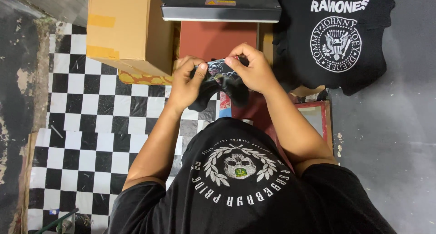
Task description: Positioning t-shirts and using a heat press machine to apply graphic designs.
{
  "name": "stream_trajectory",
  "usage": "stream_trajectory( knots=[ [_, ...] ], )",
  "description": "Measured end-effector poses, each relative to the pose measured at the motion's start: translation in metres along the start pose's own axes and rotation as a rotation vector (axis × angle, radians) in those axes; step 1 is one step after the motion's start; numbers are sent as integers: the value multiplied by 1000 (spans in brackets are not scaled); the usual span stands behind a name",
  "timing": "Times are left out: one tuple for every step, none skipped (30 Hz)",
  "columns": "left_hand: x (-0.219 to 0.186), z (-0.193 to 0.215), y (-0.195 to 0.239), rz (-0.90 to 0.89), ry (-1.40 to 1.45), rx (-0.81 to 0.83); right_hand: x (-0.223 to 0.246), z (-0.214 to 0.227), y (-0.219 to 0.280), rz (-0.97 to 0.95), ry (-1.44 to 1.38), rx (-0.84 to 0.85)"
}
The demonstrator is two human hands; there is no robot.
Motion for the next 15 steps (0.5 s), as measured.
stream_trajectory(
  knots=[
    [0,0,1,4,0,-1,11,-3,1,-3,-1,3],
    [6,-6,2,76,148,59,27,-5,2,53,10,10],
    [11,-13,2,147,296,120,44,-7,3,109,20,18],
    [7,-11,1,146,297,121,43,-9,3,108,21,16],
    [7,-12,1,195,356,132,46,-12,3,138,98,23],
    [7,-12,1,243,415,143,49,-15,3,170,175,31],
    [7,-11,-1,242,415,143,49,-15,2,171,177,30],
    [6,-9,-1,239,416,139,46,-16,2,152,182,27],
    [6,-7,-1,237,416,135,44,-17,2,132,188,23],
    [5,-6,-1,241,414,138,46,-19,3,130,184,22],
    [7,-4,0,271,425,139,49,-20,4,129,147,23],
    [9,-4,1,300,438,140,51,-21,5,128,112,23],
    [9,-4,2,302,437,143,54,-22,4,126,110,21],
    [8,-4,3,293,461,140,56,-24,5,127,88,32],
    [6,-3,4,285,485,137,59,-26,5,128,65,42]
  ],
)
Point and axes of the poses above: each hand's wrist, its own y-axis away from the middle knuckle, its own z-axis out of the back of the hand, x = y × z, the point moved 9 cm from there along -y, towards the middle knuckle, and after that the axes turned 2 degrees about x, right-handed, at the moved point
